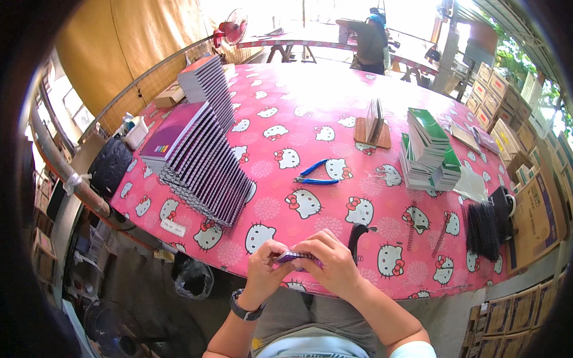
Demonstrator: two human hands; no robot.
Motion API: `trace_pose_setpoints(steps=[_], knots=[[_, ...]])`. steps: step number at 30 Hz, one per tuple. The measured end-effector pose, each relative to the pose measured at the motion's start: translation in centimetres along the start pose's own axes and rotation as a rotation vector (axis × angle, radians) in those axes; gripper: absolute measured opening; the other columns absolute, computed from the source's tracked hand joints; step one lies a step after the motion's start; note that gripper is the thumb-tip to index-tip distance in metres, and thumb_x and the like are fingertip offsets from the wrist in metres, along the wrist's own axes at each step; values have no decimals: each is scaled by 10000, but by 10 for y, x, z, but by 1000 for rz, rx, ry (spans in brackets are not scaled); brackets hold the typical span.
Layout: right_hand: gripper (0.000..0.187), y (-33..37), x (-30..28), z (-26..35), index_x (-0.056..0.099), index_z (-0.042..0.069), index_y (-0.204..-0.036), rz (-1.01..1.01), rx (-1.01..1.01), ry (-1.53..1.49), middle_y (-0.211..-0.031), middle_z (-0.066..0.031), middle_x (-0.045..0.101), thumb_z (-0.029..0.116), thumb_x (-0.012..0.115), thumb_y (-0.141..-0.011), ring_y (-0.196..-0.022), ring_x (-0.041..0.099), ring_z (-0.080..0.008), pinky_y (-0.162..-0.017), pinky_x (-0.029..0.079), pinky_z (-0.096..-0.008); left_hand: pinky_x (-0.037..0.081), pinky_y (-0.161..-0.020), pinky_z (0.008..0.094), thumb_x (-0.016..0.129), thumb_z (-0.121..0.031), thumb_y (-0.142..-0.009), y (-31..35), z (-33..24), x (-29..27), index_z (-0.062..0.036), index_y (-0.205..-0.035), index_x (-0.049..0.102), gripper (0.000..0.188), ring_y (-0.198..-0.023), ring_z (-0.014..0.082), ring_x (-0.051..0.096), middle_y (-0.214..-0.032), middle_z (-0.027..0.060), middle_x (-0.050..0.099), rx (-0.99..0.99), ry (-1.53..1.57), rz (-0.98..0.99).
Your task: The person aligns notebooks in a stack and uses blue shears to trim the excess length from the plastic spiral bindings at a work table.
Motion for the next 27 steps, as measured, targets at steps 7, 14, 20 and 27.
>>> trace_pose_setpoints(steps=[7, 14, 20, 27], knots=[[278, -9, 5, 21, 627, 47, -1022, 36, -196, -89, -885, -96, 595, 129, 722, -773, -805, 570, -252, -684, 479, -355, 477, -667, 230, 761, 21, -726, 2, -22, -11, -34, -884, 560, 261, -777, 98, 587, -864, 55, 620, 46, -23, -16], [220, -20, 9, 30, 580, 48, -902, 142, -222, -26, -820, -78, 524, 147, 722, -767, -790, 533, -261, -669, 465, -371, 509, -661, 261, 761, 30, -682, 5, -28, -17, -30, -858, 590, 253, -755, 131, 630, -838, 72, 660, 132, -104, 2], [155, -27, 17, 44, 574, 40, -894, 212, -293, 39, -842, -85, 546, 117, 673, -802, -828, 555, -262, -681, 479, -369, 507, -663, 254, 776, 24, -673, -1, -33, -32, -33, -834, 592, 251, -754, 112, 626, -816, 60, 664, 69, -93, -38], [140, -79, 1, 76, 595, 20, -957, 80, -365, -112, -837, -85, 589, 76, 650, -842, -731, 562, -211, -648, 470, -312, 499, -766, 268, 778, -16, -718, -14, -79, -66, -11, -1093, 530, 449, -877, 131, 604, -1019, 83, 624, 249, -146, -305]])
Point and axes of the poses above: each hand's wrist, its own y-axis away from the middle knuckle, its own x-axis out of the palm, z = x × y, the point moved 7 cm from there along -y, towards the middle knuckle
